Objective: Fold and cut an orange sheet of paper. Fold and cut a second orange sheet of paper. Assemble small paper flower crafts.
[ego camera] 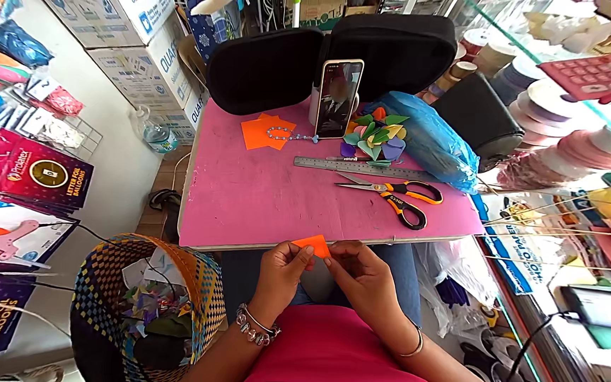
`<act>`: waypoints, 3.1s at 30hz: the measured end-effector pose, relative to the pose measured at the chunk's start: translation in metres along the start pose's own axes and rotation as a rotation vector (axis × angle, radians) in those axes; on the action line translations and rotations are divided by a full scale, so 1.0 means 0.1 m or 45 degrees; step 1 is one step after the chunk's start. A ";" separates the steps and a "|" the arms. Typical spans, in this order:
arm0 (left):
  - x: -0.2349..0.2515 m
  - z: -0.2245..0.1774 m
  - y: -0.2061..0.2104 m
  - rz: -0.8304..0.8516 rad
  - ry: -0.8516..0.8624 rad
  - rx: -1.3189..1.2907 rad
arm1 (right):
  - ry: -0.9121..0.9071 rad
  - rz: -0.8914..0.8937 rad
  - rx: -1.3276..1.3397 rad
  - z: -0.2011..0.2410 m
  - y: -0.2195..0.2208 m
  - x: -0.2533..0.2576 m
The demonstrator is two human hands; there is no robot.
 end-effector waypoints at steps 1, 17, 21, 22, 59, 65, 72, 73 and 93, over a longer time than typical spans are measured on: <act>0.00 0.01 0.00 0.006 -0.019 0.011 | -0.086 0.023 -0.118 0.05 0.02 -0.01; -0.01 0.05 0.02 0.033 -0.078 -0.001 | -0.349 -0.005 -0.512 0.20 0.07 -0.03; -0.01 0.06 0.03 0.039 -0.096 -0.017 | -0.318 -0.008 -0.468 0.18 0.06 -0.03; -0.01 0.06 0.03 0.041 -0.100 -0.020 | -0.314 -0.011 -0.461 0.17 0.05 -0.03; -0.06 -0.11 0.19 0.239 0.253 0.081 | 0.425 0.169 0.427 -0.18 0.03 0.12; -0.10 -0.12 0.25 0.309 0.325 0.147 | 0.630 0.189 0.534 -0.29 0.07 0.08; -0.10 -0.11 0.29 0.325 0.278 0.166 | 0.449 0.158 0.404 -0.25 0.04 0.08; -0.10 -0.11 0.29 0.322 0.276 0.167 | 0.457 0.168 0.408 -0.26 0.05 0.08; -0.13 -0.10 0.24 0.357 0.339 0.188 | 0.487 0.225 0.619 -0.33 0.09 0.01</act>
Point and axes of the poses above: each hand's wrist, its own x-axis towards the middle knuckle, its own y-axis out of the palm, z = x × y, the point moved 10 cm from there along x, towards the middle knuckle, and after that the axes turned 2 degrees about -z, right-handed, at the moved point
